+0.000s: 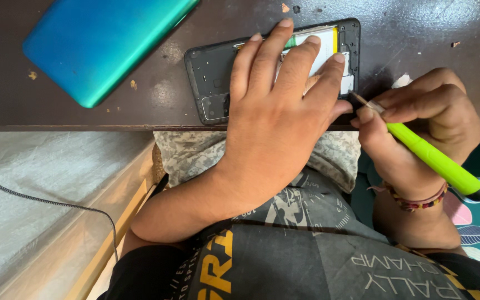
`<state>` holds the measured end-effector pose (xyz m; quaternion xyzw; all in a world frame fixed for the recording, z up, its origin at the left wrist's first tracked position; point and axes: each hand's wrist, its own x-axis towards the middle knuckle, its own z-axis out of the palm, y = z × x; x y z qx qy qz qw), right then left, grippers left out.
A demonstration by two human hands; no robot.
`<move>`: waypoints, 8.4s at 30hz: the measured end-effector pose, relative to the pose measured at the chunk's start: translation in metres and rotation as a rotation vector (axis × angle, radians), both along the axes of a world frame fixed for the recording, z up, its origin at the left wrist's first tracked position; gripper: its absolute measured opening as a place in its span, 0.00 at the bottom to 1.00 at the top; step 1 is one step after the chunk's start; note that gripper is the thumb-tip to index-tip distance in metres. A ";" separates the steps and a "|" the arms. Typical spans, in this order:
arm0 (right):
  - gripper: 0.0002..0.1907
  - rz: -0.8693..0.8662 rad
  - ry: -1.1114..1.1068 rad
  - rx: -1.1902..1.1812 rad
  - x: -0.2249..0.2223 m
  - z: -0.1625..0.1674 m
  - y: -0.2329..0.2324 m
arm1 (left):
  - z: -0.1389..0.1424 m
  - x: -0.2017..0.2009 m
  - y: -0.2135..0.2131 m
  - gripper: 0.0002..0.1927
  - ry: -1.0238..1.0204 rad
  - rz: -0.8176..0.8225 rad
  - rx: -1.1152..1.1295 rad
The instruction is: The person pries open the back cover of a smartphone using a green-handled pry tool, working around the battery compartment. They hold the phone steady with one hand while levering the tool along the edge, then continue working on the internal components with the tool and fingers.
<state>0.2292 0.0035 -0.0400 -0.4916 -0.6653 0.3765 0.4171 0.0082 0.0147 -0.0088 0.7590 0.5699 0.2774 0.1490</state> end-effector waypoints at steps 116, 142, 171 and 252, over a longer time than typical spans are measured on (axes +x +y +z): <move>0.14 -0.001 0.012 -0.011 0.000 0.002 0.001 | -0.002 0.000 0.001 0.23 -0.006 0.001 0.003; 0.14 0.006 0.014 -0.025 0.004 0.000 0.001 | -0.003 0.000 0.000 0.24 -0.004 0.004 0.016; 0.13 -0.088 0.352 -0.059 -0.012 0.005 0.006 | -0.007 0.003 -0.012 0.13 -0.039 -0.095 -0.052; 0.14 -0.027 -0.032 0.066 -0.002 -0.001 -0.010 | 0.009 -0.003 -0.002 0.16 0.050 -0.024 -0.099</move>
